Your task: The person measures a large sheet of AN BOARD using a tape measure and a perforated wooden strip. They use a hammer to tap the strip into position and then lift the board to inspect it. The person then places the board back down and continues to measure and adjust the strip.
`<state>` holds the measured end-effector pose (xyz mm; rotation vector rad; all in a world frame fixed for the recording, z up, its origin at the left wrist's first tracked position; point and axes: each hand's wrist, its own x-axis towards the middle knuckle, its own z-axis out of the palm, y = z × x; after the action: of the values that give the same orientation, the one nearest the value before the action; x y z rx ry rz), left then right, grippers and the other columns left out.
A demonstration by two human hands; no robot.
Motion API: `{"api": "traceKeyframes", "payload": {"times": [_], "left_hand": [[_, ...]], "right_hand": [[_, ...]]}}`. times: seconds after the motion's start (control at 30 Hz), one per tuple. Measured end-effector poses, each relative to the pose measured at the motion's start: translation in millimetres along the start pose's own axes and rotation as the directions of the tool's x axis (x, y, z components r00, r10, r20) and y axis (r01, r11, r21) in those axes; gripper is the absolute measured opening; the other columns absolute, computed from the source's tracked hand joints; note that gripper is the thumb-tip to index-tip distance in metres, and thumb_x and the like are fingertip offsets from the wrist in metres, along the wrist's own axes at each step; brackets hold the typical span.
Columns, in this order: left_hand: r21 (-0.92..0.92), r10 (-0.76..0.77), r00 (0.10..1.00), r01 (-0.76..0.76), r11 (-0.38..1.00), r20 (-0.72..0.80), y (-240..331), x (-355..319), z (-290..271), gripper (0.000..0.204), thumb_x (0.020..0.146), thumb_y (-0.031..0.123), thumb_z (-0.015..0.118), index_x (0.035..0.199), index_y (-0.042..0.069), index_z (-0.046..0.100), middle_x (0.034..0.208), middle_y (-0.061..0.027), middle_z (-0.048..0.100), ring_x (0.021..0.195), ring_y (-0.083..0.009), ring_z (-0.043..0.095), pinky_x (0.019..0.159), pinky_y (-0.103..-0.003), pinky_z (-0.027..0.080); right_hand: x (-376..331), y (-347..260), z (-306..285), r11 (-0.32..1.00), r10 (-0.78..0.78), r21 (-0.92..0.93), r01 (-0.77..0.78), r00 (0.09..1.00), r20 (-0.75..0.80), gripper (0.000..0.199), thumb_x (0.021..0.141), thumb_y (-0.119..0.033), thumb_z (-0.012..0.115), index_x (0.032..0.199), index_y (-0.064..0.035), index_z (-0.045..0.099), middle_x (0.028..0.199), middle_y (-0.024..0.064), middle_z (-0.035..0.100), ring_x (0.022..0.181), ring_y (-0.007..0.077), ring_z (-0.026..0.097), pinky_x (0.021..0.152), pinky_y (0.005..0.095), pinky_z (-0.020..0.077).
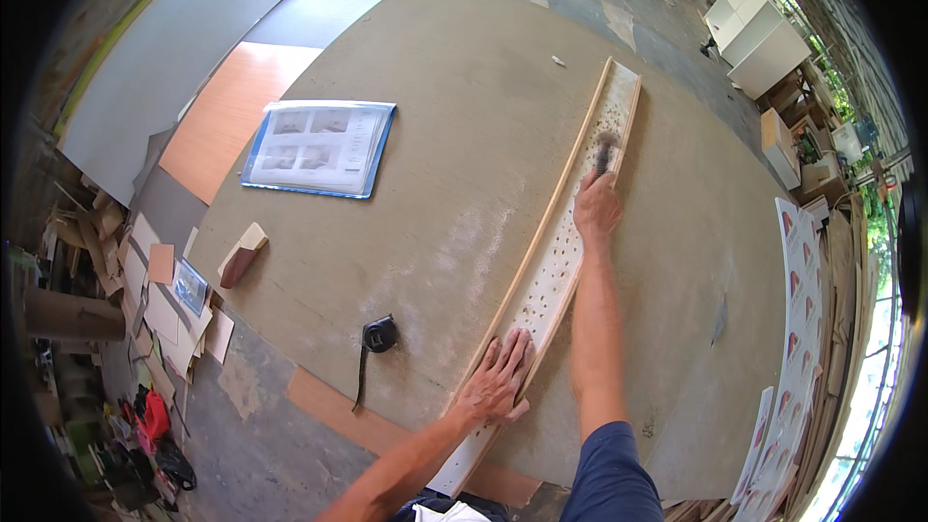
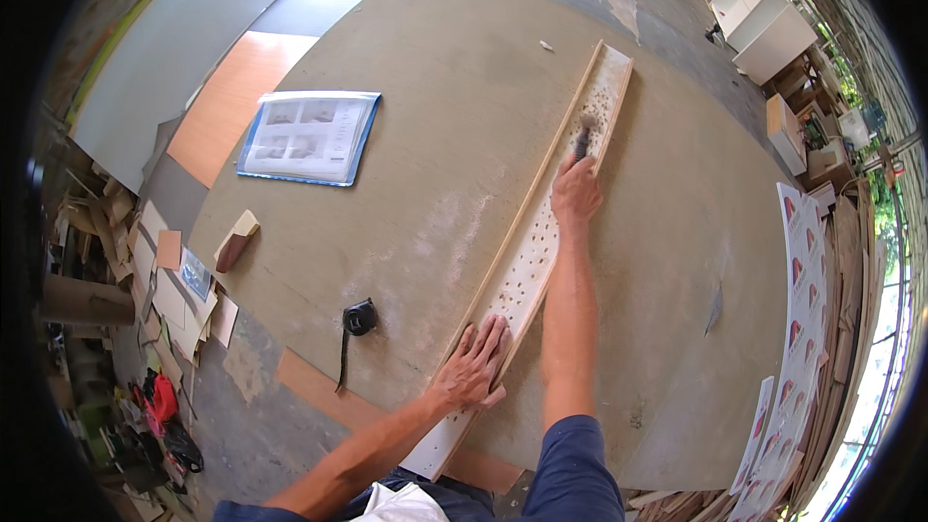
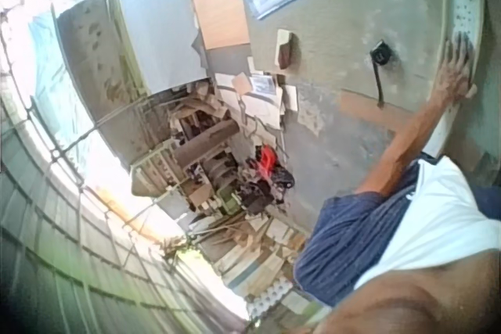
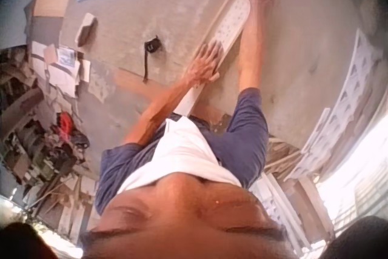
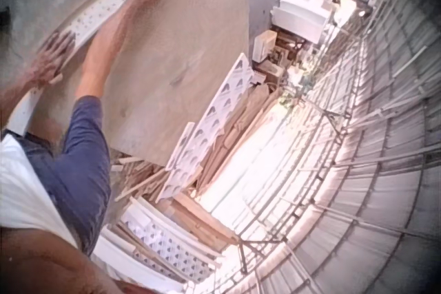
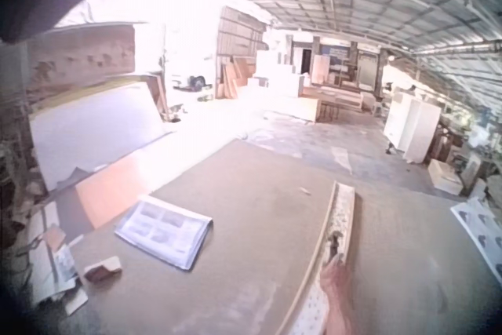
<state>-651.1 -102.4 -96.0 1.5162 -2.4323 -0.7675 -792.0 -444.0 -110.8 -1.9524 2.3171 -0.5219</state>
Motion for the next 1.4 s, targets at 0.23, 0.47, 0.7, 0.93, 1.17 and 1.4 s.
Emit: {"api": "traceKeyframes", "payload": {"times": [0.23,0.47,0.7,0.93,1.17,1.4], "left_hand": [[-0.035,-0.003,1.000,0.002,0.999,-0.029,0,-1,0,0.105,0.075,0.049,0.065,0.153,-0.009,0.023,0.163,-0.0260,0.015,0.153,-0.0386,0.013,0.123,-0.054,0.015],[-0.031,0.010,0.999,-0.011,0.999,-0.035,1,2,0,0.105,0.075,0.049,0.065,0.153,-0.008,0.023,0.163,-0.0258,0.015,0.153,-0.0378,0.013,0.123,-0.054,0.014],[-0.034,0.006,0.999,-0.007,0.999,-0.040,2,-3,0,0.106,0.075,0.048,0.066,0.154,-0.007,0.023,0.163,-0.0253,0.016,0.153,-0.0382,0.013,0.123,-0.054,0.014],[-0.020,-0.002,0.998,0.001,1.000,-0.055,3,-5,-1,0.106,0.075,0.048,0.066,0.154,-0.007,0.022,0.163,-0.0257,0.015,0.153,-0.0384,0.012,0.123,-0.056,0.014],[0.194,0.187,0.946,-0.138,0.971,-0.264,-32,3,64,0.098,0.081,0.046,0.064,0.155,-0.004,0.022,0.162,-0.0256,0.019,0.149,-0.0398,0.022,0.124,-0.053,0.013],[0.081,0.045,0.983,-0.031,0.996,-0.177,2,-3,43,0.095,0.084,0.047,0.061,0.156,-0.003,0.022,0.163,-0.0223,0.020,0.154,-0.0355,0.012,0.124,-0.051,0.010]], "right_hand": [[1,-26,-36,0.966,0.122,0.253,-0.055,0.960,-0.254,0.038,0.105,-0.034,0.042,0.100,0.0023,0.052,0.085,0.0237,0.070,0.080,0.0390,0.072,0.066,0.0477,0.0558],[23,8,-14,0.987,0.004,-0.164,0.000,1.000,0.023,0.038,0.104,-0.037,0.045,0.105,0.0004,0.054,0.085,0.0214,0.070,0.083,0.0396,0.071,0.074,0.0524,0.0540],[9,-7,-8,0.998,0.056,-0.006,-0.057,0.994,-0.096,0.042,0.101,-0.038,0.049,0.110,0.0019,0.057,0.095,0.0228,0.071,0.086,0.0387,0.071,0.077,0.0529,0.0535],[-35,-34,-33,0.997,0.081,-0.002,-0.081,0.996,0.035,0.049,0.097,-0.043,0.047,0.098,-0.0002,0.070,0.091,0.0259,0.072,0.093,0.0426,0.070,0.083,0.0528,0.0538],[-241,-99,-2,0.895,-0.407,0.224,0.387,0.912,0.052,0.047,0.089,-0.039,0.066,0.120,-0.0054,0.056,0.094,0.0181,0.066,0.089,0.0363,0.066,0.072,0.0489,0.0538],[-349,4,-122,0.764,-0.387,0.373,0.526,0.837,-0.386,0.028,0.092,-0.020,0.065,0.111,0.0002,0.062,0.100,0.0164,0.065,0.096,0.0333,0.064,0.080,0.0429,0.0547]]}}
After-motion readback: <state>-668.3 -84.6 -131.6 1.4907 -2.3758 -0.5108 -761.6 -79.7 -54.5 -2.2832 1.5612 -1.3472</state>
